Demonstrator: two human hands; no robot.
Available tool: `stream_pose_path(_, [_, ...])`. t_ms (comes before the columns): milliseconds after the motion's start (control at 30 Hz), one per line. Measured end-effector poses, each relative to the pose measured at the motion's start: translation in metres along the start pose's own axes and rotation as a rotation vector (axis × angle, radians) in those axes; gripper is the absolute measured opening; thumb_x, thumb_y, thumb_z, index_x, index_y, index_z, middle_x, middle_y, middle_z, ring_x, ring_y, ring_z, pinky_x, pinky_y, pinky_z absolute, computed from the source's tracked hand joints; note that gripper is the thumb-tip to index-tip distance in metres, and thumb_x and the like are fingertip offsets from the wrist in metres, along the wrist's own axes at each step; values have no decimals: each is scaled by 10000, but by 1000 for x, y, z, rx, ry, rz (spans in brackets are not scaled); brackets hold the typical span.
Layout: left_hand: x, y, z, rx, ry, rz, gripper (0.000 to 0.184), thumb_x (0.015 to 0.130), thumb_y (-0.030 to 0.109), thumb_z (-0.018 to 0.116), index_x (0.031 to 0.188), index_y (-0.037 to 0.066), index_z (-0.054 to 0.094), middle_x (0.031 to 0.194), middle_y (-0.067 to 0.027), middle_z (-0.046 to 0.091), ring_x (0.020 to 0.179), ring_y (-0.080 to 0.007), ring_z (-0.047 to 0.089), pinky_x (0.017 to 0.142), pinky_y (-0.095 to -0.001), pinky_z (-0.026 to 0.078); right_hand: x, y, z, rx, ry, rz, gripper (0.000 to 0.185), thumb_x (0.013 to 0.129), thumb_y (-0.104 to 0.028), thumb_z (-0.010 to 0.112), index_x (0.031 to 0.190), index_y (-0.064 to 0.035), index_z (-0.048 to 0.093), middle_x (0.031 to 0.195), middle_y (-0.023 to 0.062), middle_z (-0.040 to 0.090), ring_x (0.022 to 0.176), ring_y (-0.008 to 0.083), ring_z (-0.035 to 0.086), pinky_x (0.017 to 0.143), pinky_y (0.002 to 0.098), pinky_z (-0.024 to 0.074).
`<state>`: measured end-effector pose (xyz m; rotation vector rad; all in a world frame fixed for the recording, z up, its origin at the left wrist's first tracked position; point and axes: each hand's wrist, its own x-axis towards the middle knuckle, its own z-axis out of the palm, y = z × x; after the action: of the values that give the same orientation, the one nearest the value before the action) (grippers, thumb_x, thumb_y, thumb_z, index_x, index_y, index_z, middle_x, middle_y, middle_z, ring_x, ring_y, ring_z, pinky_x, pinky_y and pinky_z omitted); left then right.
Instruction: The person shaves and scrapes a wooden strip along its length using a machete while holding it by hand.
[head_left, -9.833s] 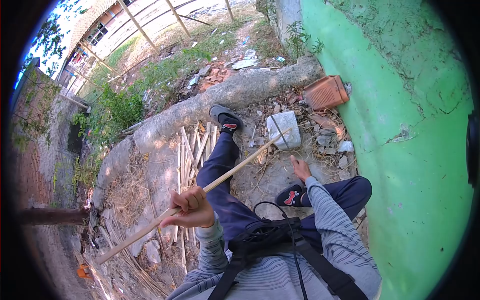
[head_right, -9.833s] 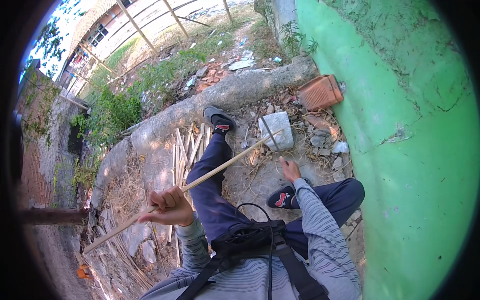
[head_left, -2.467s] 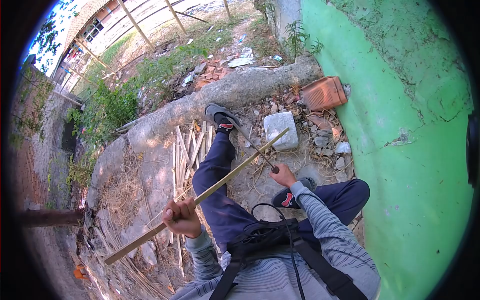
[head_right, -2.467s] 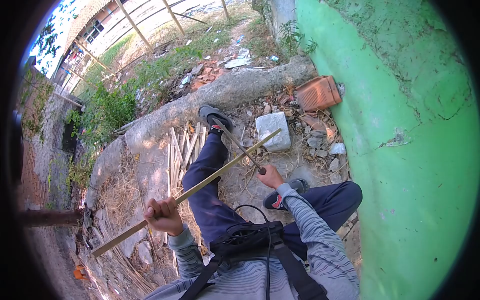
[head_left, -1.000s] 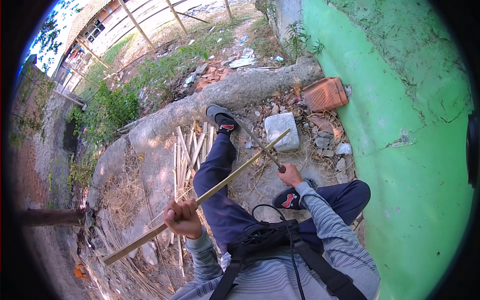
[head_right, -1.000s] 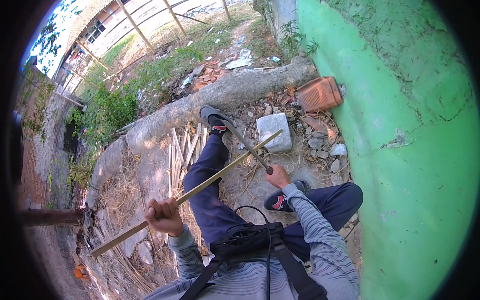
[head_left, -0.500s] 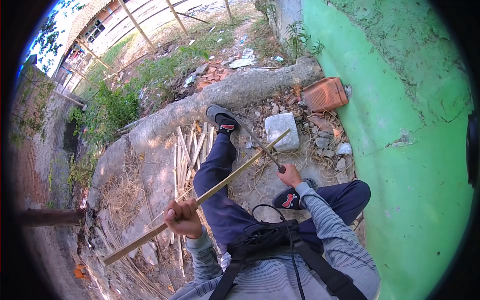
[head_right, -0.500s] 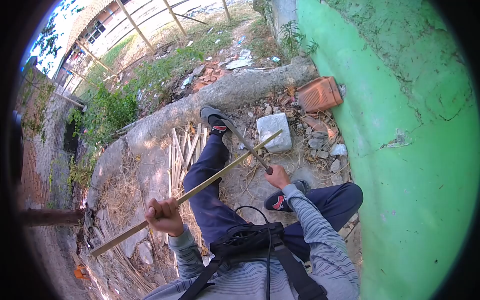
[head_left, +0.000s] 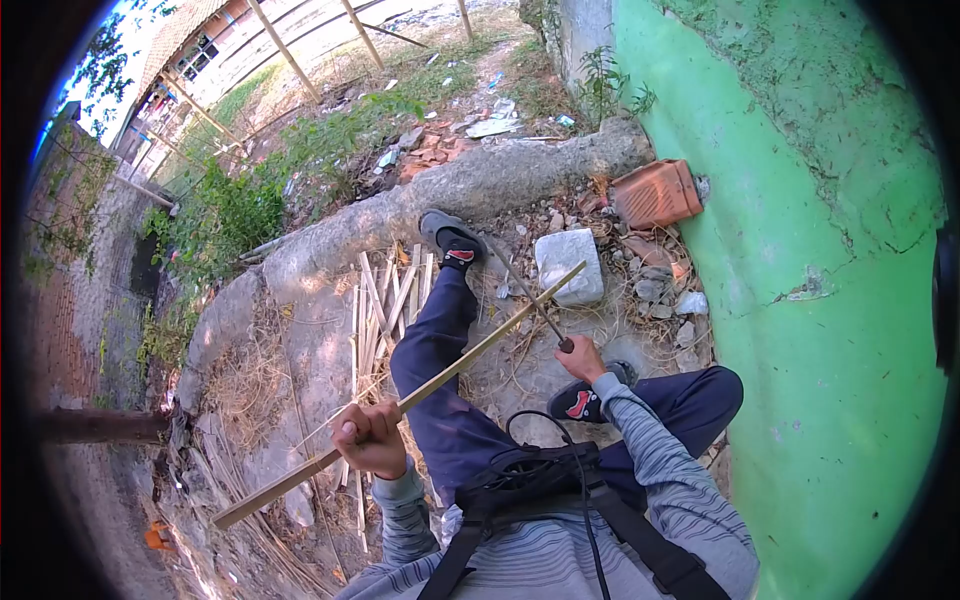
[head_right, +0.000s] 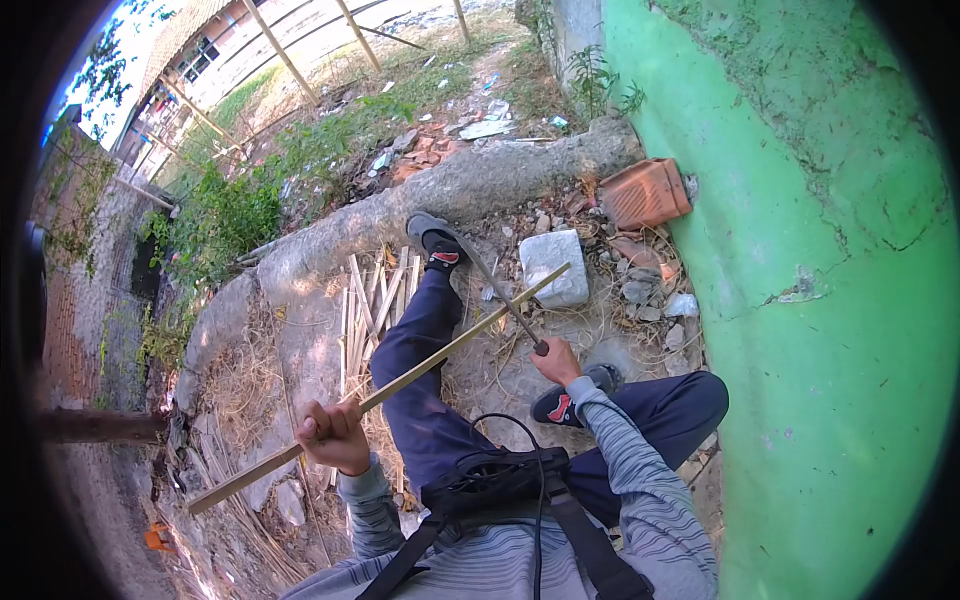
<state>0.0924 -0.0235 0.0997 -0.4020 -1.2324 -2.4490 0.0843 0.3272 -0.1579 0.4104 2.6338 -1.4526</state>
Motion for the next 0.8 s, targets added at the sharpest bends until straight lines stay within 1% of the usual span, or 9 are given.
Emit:
stream_pose_path(400, [-2,2,4,26,12,-3,386,940,242,420,628,159,209,461,18,137,391,-94,99,400,-335,134,-2,-2,-4,-33,5,14,333,792,-288,750,830,34,677,747,216,671,707,372,668,679,450,510])
stream_pose_path(467, [-2,2,3,21,5,0,386,939,244,421,628,159,209,461,17,137,392,-95,99,400,-336,134,-2,-2,-3,-31,-5,23,343,802,-301,736,858,32,678,789,245,686,760,420,688,701,469,524])
stream_pose_path(600, [-4,2,0,25,20,-7,383,937,248,418,631,160,206,460,17,136,395,-97,99,402,-336,135,-1,1,-2,-33,-11,18,341,800,-298,738,858,32,677,790,245,687,760,417,690,702,470,524])
stream_pose_path(667, [-4,2,1,20,26,-9,381,936,249,416,631,161,206,460,18,135,396,-97,99,403,-335,135,-1,2,-1,-21,18,-5,302,788,-269,744,823,23,677,733,210,664,689,349,660,668,440,505])
stream_pose_path(800, [-3,3,5,37,34,-10,379,937,253,411,633,162,206,461,18,135,404,-93,93,406,-336,138,-7,-8,-1,1,40,-30,293,793,-263,741,810,21,670,720,207,653,674,340,647,658,441,495])
